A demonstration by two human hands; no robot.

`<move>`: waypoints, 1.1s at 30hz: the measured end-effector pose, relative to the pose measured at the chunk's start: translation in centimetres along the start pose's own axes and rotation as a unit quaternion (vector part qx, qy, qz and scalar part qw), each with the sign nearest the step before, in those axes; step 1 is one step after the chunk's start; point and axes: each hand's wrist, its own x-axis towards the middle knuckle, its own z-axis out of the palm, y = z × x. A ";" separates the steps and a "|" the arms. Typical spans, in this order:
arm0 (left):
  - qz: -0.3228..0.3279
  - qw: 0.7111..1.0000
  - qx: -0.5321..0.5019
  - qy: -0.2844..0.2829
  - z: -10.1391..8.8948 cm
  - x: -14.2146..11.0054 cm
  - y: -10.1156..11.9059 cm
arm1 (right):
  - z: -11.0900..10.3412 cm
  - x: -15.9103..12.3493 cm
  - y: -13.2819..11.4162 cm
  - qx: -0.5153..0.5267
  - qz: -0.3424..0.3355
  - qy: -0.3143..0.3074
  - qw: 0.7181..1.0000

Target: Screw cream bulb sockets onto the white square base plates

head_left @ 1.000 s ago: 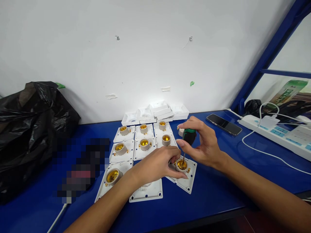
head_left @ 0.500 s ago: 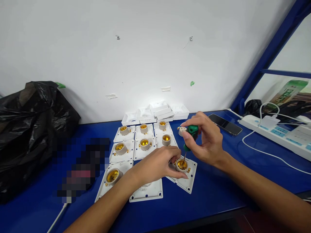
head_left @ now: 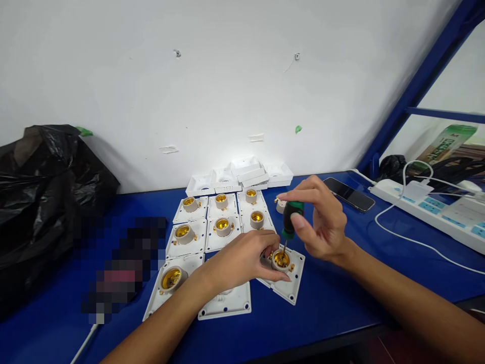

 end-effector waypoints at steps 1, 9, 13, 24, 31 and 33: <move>0.002 1.000 -0.002 0.001 0.0 0.0 0.0 | 0.0 0.0 0.0 0.003 0.001 -0.007 1.000; 0.002 1.000 -0.008 -0.006 -0.2 0.0 0.2 | 0.2 -0.2 0.0 0.011 0.024 0.037 0.999; 0.000 1.000 -0.002 -0.003 -0.2 0.0 0.2 | 0.1 0.0 -0.2 0.032 0.008 0.013 0.999; -0.010 0.997 0.082 0.006 0.1 -0.2 1.1 | 0.3 -0.4 -0.4 0.004 0.030 0.022 0.999; 0.003 0.997 0.074 0.023 0.1 -0.3 1.0 | 0.3 -0.2 -0.5 0.056 0.037 -0.015 0.998; 0.007 0.998 0.061 0.014 0.1 -0.3 0.9 | 0.4 -0.3 -0.4 0.033 0.032 0.001 0.999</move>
